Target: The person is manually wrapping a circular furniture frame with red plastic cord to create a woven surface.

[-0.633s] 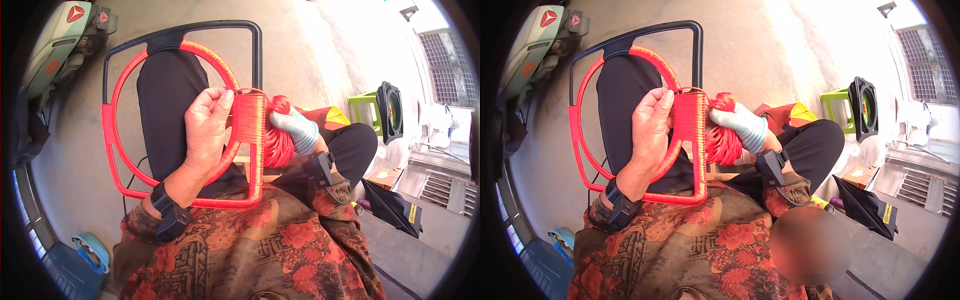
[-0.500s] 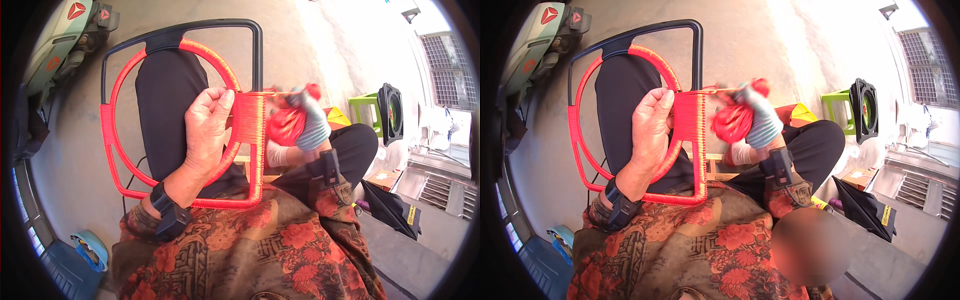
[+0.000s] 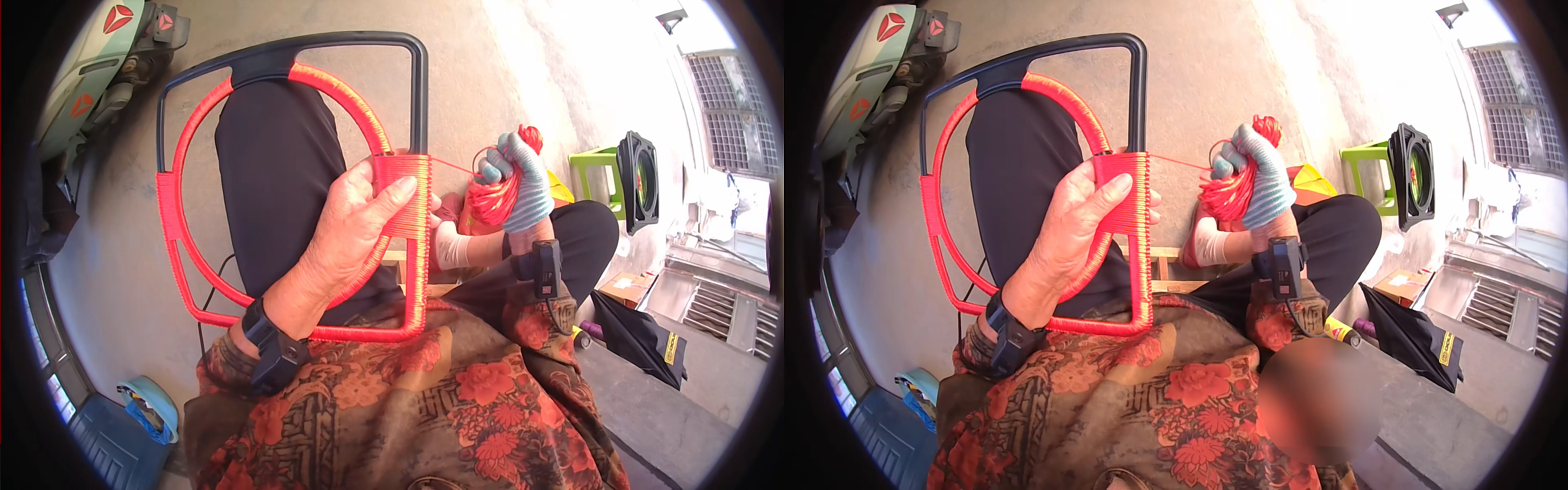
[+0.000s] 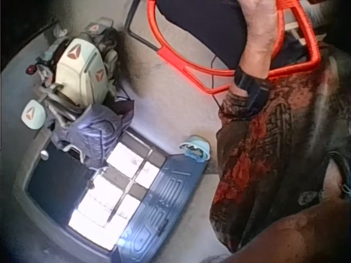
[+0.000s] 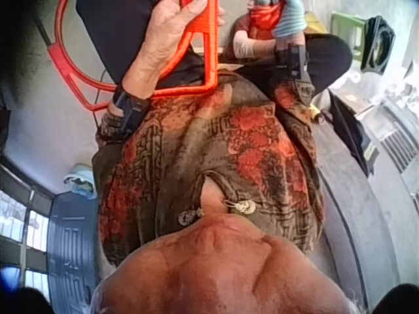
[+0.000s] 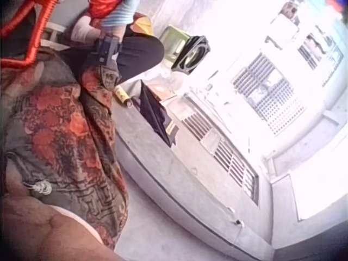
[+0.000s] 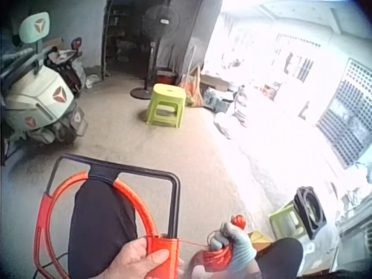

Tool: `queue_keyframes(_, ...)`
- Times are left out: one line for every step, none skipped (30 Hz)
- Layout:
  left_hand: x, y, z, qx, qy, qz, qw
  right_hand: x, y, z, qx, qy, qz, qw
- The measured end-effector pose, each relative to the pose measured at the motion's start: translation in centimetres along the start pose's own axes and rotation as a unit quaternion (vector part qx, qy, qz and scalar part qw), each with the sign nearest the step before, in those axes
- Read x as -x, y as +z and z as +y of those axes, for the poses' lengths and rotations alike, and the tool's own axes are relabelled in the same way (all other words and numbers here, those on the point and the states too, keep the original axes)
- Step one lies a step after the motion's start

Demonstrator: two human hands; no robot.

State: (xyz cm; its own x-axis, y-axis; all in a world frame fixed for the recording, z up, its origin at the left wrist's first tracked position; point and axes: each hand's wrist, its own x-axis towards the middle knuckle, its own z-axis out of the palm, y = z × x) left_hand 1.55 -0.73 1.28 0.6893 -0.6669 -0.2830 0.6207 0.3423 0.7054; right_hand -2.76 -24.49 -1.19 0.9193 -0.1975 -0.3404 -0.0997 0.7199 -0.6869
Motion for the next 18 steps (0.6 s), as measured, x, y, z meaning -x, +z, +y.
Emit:
queue_keyframes(0.2, -0.1, 0.0, 0.003, -0.007, -0.006, 1.000, -0.1, -0.5, -0.2, 0.043, 0.010, 0.004, 0.999)
queue_keyframes(0.4, -0.2, 0.0, 0.006, -0.013, -0.013, 1.000, -0.3, -0.8, -0.2, 0.086, 0.019, 0.008, 0.996)
queue_keyframes(0.3, 0.0, 0.1, 0.006, -0.013, -0.018, 1.000, -0.1, -0.3, -0.3, 0.087, 0.015, 0.010, 0.996)
queue_keyframes(0.3, 0.3, 0.3, 0.011, -0.006, -0.014, 1.000, 0.2, 0.4, -0.3, 0.072, 0.007, 0.041, 0.997)
queue_keyframes(0.2, 0.5, 0.5, 0.016, 0.002, -0.009, 1.000, 0.3, 0.9, -0.5, 0.057, -0.001, 0.070, 0.996)
queue_keyframes(0.3, 0.4, 0.1, 0.014, 0.005, -0.007, 1.000, 0.2, 1.0, -0.6, 0.056, 0.000, 0.066, 0.996)
queue_keyframes(0.2, 0.1, -0.4, -0.003, 0.072, 0.052, 0.996, 0.1, 0.9, -0.8, 0.237, -0.008, 0.145, 0.961)
queue_keyframes(0.3, -0.1, -0.8, -0.020, 0.138, 0.111, 0.984, -0.1, 0.6, -1.1, 0.407, -0.016, 0.217, 0.887)
queue_keyframes(0.6, -0.2, -0.7, -0.016, 0.144, 0.121, 0.982, -0.2, 0.8, -1.5, 0.487, -0.040, 0.202, 0.849)
queue_keyframes(0.6, -0.1, -0.8, -0.017, 0.143, 0.120, 0.982, -0.1, 1.2, -1.5, 0.486, -0.040, 0.203, 0.849)
queue_keyframes(0.6, 0.0, -0.8, -0.037, 0.159, 0.127, 0.978, 0.1, 1.8, -1.2, 0.479, -0.058, 0.185, 0.856)
queue_keyframes(0.6, 0.0, -0.9, -0.058, 0.175, 0.133, 0.974, 0.3, 3.4, -0.8, 0.469, -0.076, 0.167, 0.864)
queue_keyframes(0.5, 0.1, -0.9, -0.060, 0.176, 0.132, 0.974, 0.6, 4.9, -0.1, 0.440, -0.073, 0.106, 0.889)
queue_keyframes(0.5, 0.2, -0.9, -0.069, 0.173, 0.141, 0.972, -0.1, 4.9, 0.6, 0.556, -0.175, 0.020, 0.812)
queue_keyframes(0.5, 0.1, -1.0, -0.078, 0.172, 0.153, 0.970, -0.2, 5.8, 1.2, 0.511, -0.106, 0.040, 0.852)
queue_keyframes(0.4, 0.1, -1.0, -0.079, 0.174, 0.154, 0.969, -0.3, 6.4, 1.7, 0.462, -0.036, 0.060, 0.884)
queue_keyframes(0.3, 0.1, -1.0, -0.091, 0.181, 0.158, 0.966, -0.3, 6.6, 2.0, 0.461, -0.036, 0.058, 0.885)
queue_keyframes(0.4, 0.0, -1.1, -0.101, 0.187, 0.164, 0.963, -0.3, 6.7, 2.3, 0.420, -0.022, 0.053, 0.906)
